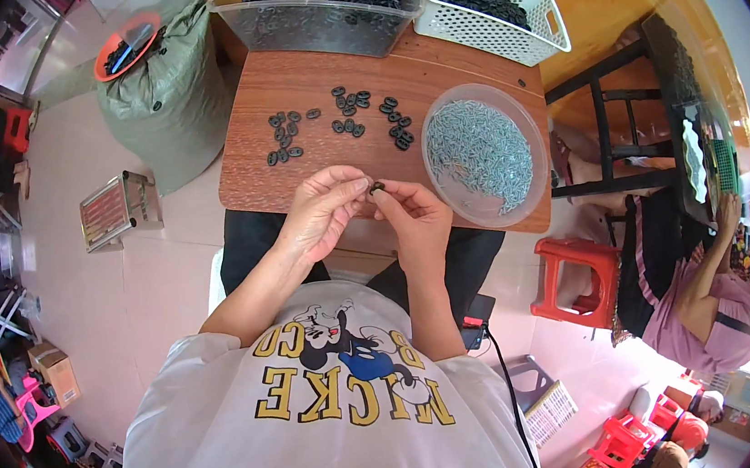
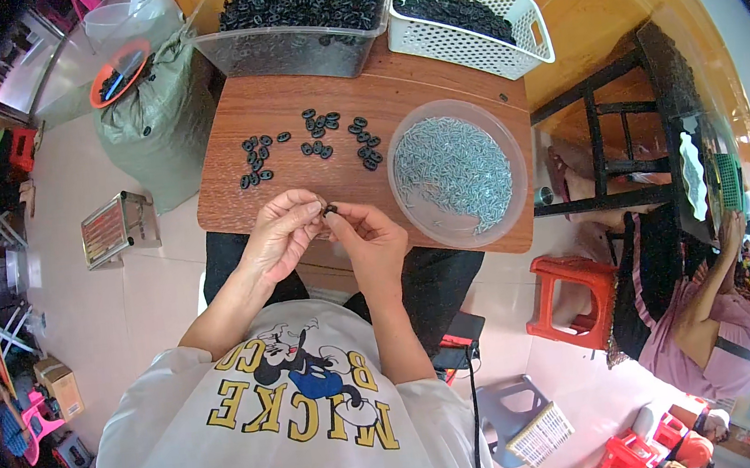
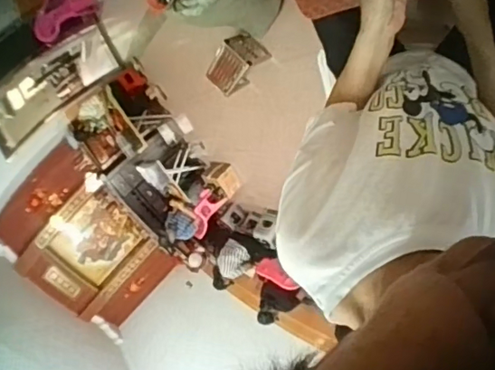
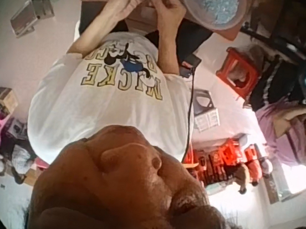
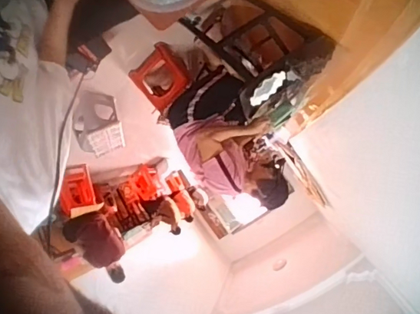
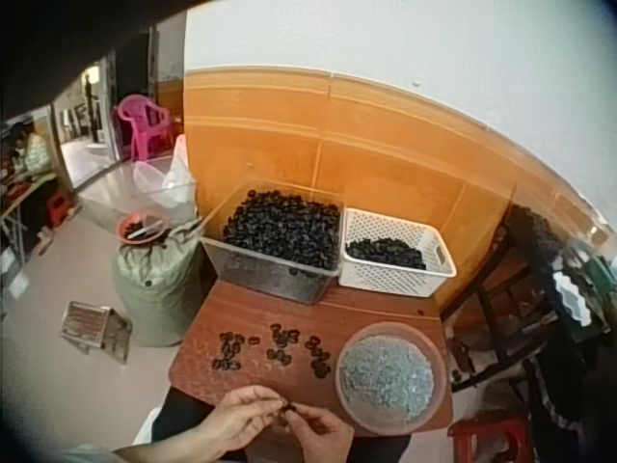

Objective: The person sits at a wooden table and assembles small black buttons by hand. They pick up a button and a light blue plastic pin from a bowl, insert the pin into the button, and place the assembled unit on the table. The process is repeated continuously throughout the clip.

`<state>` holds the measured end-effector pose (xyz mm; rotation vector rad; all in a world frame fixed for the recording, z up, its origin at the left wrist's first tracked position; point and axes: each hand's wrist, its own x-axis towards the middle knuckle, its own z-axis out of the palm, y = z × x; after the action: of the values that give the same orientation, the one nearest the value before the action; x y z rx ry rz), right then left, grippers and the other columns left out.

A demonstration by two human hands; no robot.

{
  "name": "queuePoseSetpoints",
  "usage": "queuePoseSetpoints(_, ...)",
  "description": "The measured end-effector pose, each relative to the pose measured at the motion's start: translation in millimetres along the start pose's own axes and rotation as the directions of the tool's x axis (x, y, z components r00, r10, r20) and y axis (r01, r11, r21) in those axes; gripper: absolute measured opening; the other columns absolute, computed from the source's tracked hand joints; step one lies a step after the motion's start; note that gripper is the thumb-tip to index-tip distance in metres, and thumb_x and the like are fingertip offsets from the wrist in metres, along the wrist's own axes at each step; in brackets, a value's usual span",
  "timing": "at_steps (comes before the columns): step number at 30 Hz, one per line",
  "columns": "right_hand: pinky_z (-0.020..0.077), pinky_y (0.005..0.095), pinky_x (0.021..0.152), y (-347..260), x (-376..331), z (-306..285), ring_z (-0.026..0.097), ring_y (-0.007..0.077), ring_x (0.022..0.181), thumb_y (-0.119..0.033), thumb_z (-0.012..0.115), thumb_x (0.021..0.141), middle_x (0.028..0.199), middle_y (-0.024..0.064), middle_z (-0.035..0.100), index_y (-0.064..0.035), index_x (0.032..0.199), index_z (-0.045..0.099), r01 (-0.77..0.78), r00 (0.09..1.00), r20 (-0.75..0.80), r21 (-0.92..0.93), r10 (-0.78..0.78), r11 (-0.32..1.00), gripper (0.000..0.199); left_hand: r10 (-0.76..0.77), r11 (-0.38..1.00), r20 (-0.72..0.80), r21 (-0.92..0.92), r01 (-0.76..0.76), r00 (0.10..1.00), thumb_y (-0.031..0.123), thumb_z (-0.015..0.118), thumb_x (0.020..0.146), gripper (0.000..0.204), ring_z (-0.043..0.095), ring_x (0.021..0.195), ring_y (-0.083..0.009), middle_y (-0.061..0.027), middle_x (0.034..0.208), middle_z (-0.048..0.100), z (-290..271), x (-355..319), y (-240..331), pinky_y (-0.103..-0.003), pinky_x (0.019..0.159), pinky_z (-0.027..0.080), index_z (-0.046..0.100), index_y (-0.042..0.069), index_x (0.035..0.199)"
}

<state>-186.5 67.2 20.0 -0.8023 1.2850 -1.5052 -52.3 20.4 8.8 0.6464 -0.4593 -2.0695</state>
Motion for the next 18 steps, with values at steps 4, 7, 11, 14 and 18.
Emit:
queuePoseSetpoints(4,0.0474,0.0196,0.058,-2.2,1.2,1.1,0.059,0.0089,0.063,0.000,0.067,0.079,0.078,0.0061,0.066,0.0030,0.092,0.066,-0.011,1.000,-0.011,-0.039,0.010,0.999,0.013,-0.005,1.000,-0.023,0.011,0.006,1.000,0.000,0.061,0.084,0.009,0.062,0.081,-0.0151,-0.0092,0.089,0.065,-3.1,1.8,-1.6,-0.026,0.070,0.052,0.061,0.001,0.093)
queuePoseSetpoints(7,0.0474,0.0197,0.058,-2.6,1.6,-0.9,0.059,0.0087,0.064,0.000,0.066,0.079,0.078,0.0060,0.066,0.0029,0.091,0.066,-0.015,1.000,-0.016,-0.047,0.014,0.999,0.013,-0.012,1.000,-0.008,0.011,0.012,1.000,0.000,0.061,0.084,0.008,0.062,0.082,-0.0148,-0.0089,0.089,0.065,-5.4,4.7,-5.5,-0.025,0.069,0.051,0.061,0.001,0.092)
queuePoseSetpoints(11,0.0472,0.0196,0.056,-2.5,-0.4,-1.6,0.059,0.0078,0.064,-0.001,0.066,0.079,0.076,0.0056,0.066,0.0030,0.091,0.066,-0.023,0.998,-0.053,-0.081,0.018,0.996,0.012,0.007,0.994,-0.031,0.110,-0.003,0.999,0.000,0.062,0.083,0.008,0.063,0.080,-0.0139,-0.0089,0.087,0.065,-3.9,6.2,-6.2,-0.024,0.068,0.051,0.061,0.001,0.091)
queuePoseSetpoints(14,0.0467,0.0191,0.056,-2.2,-4.0,-0.5,0.059,0.0068,0.063,-0.002,0.067,0.079,0.075,0.0051,0.066,0.0031,0.090,0.067,-0.002,0.996,-0.085,-0.166,-0.012,0.986,0.012,0.051,0.972,-0.037,0.230,-0.041,0.998,-0.001,0.062,0.083,0.007,0.063,0.076,-0.0128,-0.0088,0.085,0.065,-1.7,5.2,-5.2,-0.023,0.066,0.052,0.061,0.001,0.090)
queuePoseSetpoints(18,0.0460,0.0182,0.056,-0.4,-3.7,1.1,0.058,0.0058,0.061,-0.003,0.067,0.080,0.073,0.0047,0.066,0.0031,0.090,0.068,0.003,0.997,-0.070,-0.241,-0.020,0.971,0.012,0.050,0.955,-0.053,0.294,-0.032,0.997,-0.002,0.062,0.082,0.007,0.062,0.073,-0.0106,-0.0074,0.084,0.065,2.3,2.5,-1.1,-0.021,0.064,0.051,0.062,0.001,0.088)
